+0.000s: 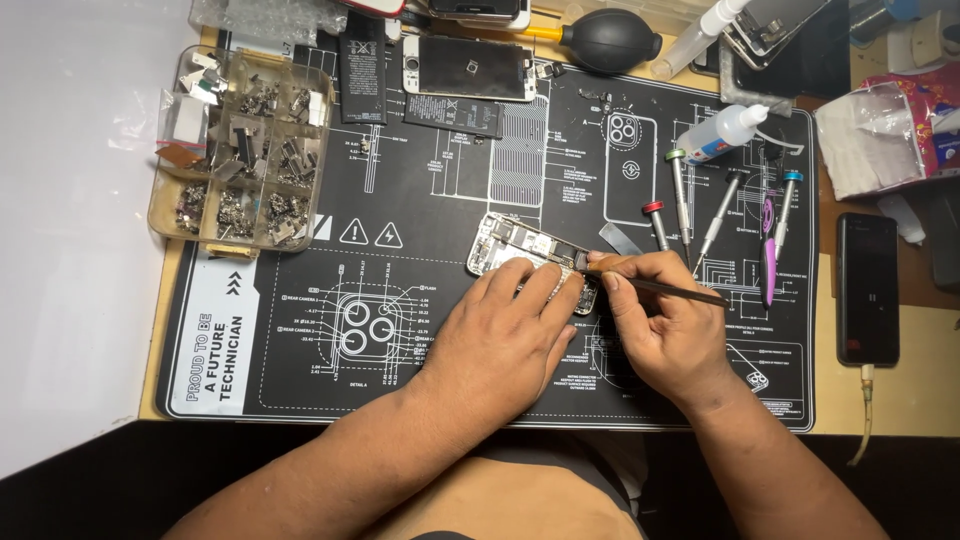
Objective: The person uses a screwdriver to remove screws from a disassembled smartphone chassis on a work mat. They then use tweezers to carefully lift and remove small internal components from the device.
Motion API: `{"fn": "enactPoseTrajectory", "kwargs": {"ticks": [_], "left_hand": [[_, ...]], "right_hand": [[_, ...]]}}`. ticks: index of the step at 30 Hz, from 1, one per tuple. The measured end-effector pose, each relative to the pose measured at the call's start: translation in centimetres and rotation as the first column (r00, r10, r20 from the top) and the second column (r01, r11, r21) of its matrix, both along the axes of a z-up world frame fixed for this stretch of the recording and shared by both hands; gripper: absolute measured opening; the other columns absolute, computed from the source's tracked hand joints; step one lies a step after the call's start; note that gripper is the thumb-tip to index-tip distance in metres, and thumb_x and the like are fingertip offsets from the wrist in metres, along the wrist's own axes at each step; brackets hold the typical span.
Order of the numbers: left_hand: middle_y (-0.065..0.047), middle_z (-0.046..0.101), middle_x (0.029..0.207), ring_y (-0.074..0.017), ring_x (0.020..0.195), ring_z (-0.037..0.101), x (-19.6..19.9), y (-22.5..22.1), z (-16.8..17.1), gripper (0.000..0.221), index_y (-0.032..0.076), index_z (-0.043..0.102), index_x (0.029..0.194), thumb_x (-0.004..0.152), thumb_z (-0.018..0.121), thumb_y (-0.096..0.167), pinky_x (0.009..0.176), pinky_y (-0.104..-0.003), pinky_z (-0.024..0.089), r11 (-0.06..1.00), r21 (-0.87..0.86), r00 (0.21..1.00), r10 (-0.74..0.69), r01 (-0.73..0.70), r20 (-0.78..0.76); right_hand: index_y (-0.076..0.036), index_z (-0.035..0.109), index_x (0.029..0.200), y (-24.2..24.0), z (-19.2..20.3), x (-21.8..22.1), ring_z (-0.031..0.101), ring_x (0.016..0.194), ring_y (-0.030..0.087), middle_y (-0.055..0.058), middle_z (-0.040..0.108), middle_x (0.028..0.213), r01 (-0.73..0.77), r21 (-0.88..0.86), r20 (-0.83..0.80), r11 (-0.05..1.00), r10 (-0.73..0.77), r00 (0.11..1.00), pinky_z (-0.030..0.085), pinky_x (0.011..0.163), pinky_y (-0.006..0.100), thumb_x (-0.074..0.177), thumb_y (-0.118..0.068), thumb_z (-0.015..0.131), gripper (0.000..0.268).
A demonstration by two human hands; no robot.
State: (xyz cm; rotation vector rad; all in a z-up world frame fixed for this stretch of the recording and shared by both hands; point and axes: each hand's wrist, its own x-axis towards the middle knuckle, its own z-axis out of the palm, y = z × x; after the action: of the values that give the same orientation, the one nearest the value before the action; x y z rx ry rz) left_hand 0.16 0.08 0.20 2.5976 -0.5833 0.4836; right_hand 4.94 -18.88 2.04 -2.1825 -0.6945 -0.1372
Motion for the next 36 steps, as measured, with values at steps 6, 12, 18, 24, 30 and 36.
{"fn": "enactPoseTrajectory", "kwargs": {"ticks": [6,12,18,24,30,36], "left_hand": [[-0.004,0.06,0.112,-0.0244,0.103,0.053,0.0,0.0,0.0,0.054,0.005,0.058,0.139,0.094,0.065,0.033,0.09,-0.035,0.049,1.0,0.018,1.0,0.003,-0.003,0.008],[-0.006,0.061,0.117,-0.0279,0.104,0.055,-0.1,-0.1,-0.7,0.053,0.006,0.061,0.14,0.092,0.07,0.028,0.088,-0.04,0.051,1.0,-0.025,1.0,-0.003,0.003,0.027],[-0.005,0.061,0.117,-0.027,0.103,0.053,0.1,-0.3,-0.2,0.053,0.006,0.061,0.14,0.095,0.066,0.034,0.089,-0.039,0.049,0.999,0.044,1.0,0.003,-0.003,0.008],[-0.007,0.061,0.117,-0.0271,0.104,0.053,0.4,-0.7,0.1,0.056,0.007,0.062,0.137,0.093,0.068,0.041,0.09,-0.041,0.049,0.997,0.081,1.0,0.001,0.001,-0.027],[-0.009,0.062,0.118,-0.0273,0.103,0.055,0.6,-0.8,0.6,0.056,0.008,0.06,0.136,0.092,0.069,0.04,0.088,-0.041,0.048,0.996,0.094,1.0,0.0,0.002,-0.023],[-0.01,0.059,0.134,-0.0299,0.116,0.053,0.2,-1.1,-0.3,0.055,0.006,0.059,0.14,0.097,0.063,0.041,0.093,-0.042,0.048,0.991,0.133,1.0,0.002,-0.002,0.005]], "right_hand": [[0.001,0.057,0.099,-0.1,1.0,-0.1,0.077,0.104,0.026,0.016,0.075,0.104,0.19,0.146,-0.253,0.971,-0.149,0.956,0.065,0.093,0.032,0.103,-0.009,0.055,0.011],[0.003,0.049,0.106,-1.7,0.4,0.4,0.076,0.093,0.033,0.025,0.071,0.102,0.249,0.358,-0.199,0.9,-0.187,0.962,0.067,0.085,0.037,0.107,-0.01,0.052,0.013],[0.005,0.058,0.107,-5.3,0.2,0.0,0.065,0.07,0.019,0.015,0.063,0.083,0.299,0.25,0.016,0.921,-0.313,0.95,0.053,0.069,0.025,0.105,-0.004,0.063,0.01],[0.002,0.073,0.109,-9.1,1.4,-0.1,0.063,0.085,0.021,0.012,0.069,0.098,0.377,-0.078,0.219,0.923,-0.353,0.91,0.048,0.079,0.03,0.106,-0.004,0.073,0.007],[-0.006,0.065,0.137,-10.5,1.9,0.0,0.062,0.109,0.024,0.013,0.065,0.129,0.317,-0.34,0.043,0.886,-0.322,0.946,0.049,0.095,0.036,0.091,-0.027,0.069,0.051],[-0.006,0.067,0.133,-9.9,0.6,1.1,0.058,0.109,0.033,0.011,0.063,0.121,0.264,-0.55,0.156,0.792,-0.213,0.964,0.045,0.1,0.049,0.101,-0.029,0.056,0.041]]}}
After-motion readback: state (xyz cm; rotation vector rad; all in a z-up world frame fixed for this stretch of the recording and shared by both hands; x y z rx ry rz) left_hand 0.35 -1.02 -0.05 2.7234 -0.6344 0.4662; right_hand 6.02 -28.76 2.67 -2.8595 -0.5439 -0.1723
